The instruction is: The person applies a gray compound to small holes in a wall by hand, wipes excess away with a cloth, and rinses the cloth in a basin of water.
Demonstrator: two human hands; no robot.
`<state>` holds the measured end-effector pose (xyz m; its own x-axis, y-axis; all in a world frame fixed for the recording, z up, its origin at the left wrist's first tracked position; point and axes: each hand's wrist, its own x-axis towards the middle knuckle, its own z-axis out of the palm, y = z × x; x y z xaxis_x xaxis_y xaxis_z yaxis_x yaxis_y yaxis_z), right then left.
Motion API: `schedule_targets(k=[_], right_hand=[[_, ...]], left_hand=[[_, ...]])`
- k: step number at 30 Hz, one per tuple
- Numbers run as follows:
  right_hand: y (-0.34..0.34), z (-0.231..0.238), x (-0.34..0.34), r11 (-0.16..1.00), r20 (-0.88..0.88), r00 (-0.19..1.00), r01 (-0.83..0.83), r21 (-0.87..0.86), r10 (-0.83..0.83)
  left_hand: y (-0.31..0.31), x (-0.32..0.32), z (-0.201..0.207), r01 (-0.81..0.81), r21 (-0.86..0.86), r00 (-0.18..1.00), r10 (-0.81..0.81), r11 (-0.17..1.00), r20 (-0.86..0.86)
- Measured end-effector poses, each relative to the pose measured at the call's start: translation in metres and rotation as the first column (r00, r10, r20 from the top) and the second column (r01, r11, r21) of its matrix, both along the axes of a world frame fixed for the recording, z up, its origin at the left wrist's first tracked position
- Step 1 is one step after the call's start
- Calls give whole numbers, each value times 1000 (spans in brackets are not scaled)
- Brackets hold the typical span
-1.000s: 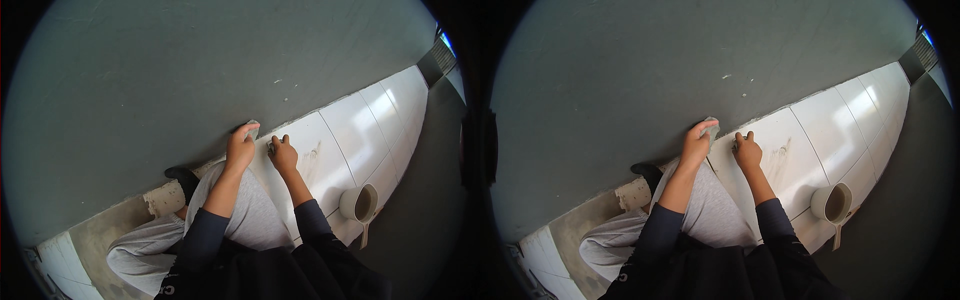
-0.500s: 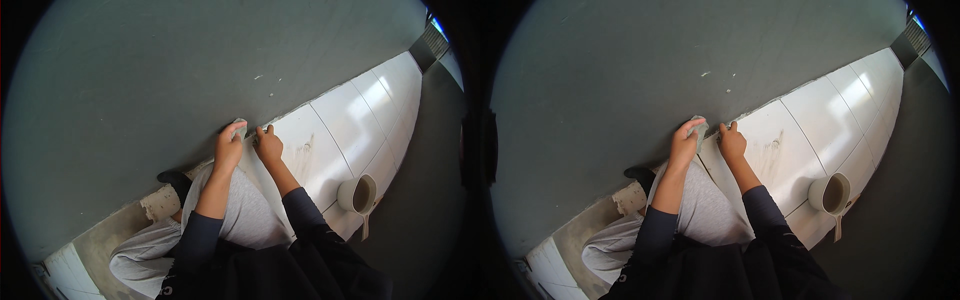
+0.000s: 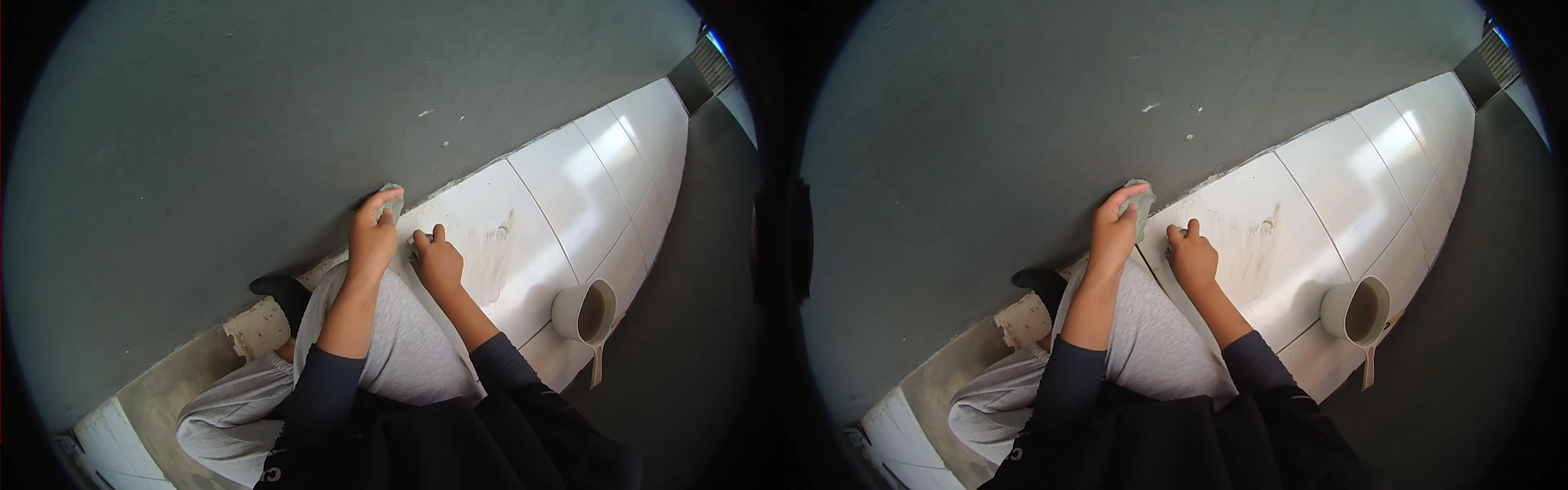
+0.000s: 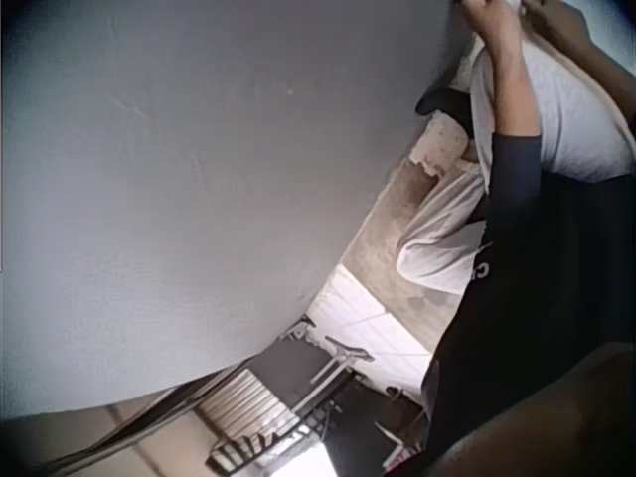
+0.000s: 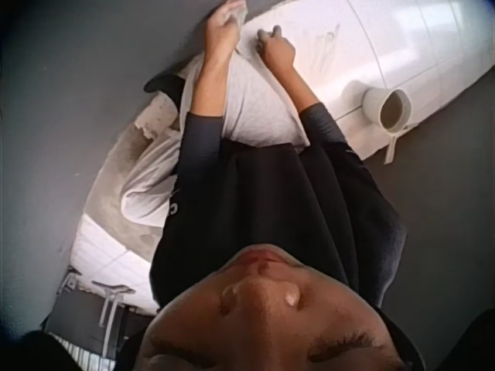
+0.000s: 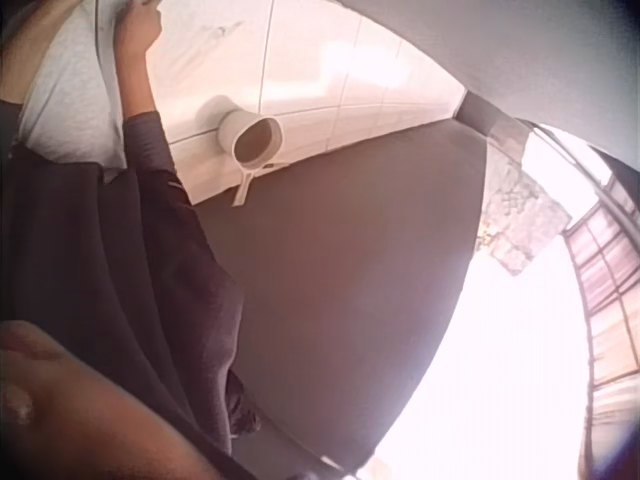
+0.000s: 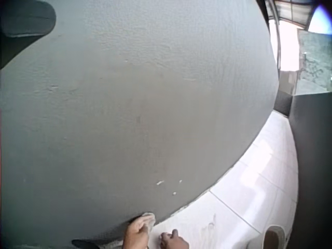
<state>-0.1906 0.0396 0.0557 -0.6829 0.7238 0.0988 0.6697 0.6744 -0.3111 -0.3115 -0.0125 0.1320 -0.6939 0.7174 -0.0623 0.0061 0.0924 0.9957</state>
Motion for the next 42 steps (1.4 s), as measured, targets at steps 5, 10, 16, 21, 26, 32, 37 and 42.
schedule_targets(k=[5,10,16,21,26,32,37,42], right_hand=[[36,2,-35,999,-38,999,29,19,-29],[-3,3,11,997,39,997,-65,-29,66],[-33,-1,38,996,100,991,-86,-23,88],[7,-2,-22,996,-17,996,-86,17,87],[17,-3,-34,998,-26,998,-55,10,55],[-29,5,26,997,87,994,-57,-50,61],[-20,-1,10,998,57,997,-58,-8,59],[15,-9,-44,999,-10,1000,-1,45,1]], left_hand=[[4,0,9,28,-15,993,-30,999,-114],[0,-4,1,9,-21,988,-12,1000,-154],[1,2,2,-12,-15,995,11,1000,-95],[0,3,11,-29,-16,989,26,999,-146],[0,-1,11,-8,0,988,8,1000,-154],[-3,-1,6,-36,33,982,42,999,-186],[-1,4,5,-44,46,995,49,998,-93],[2,5,9,-43,47,992,49,998,-120]])
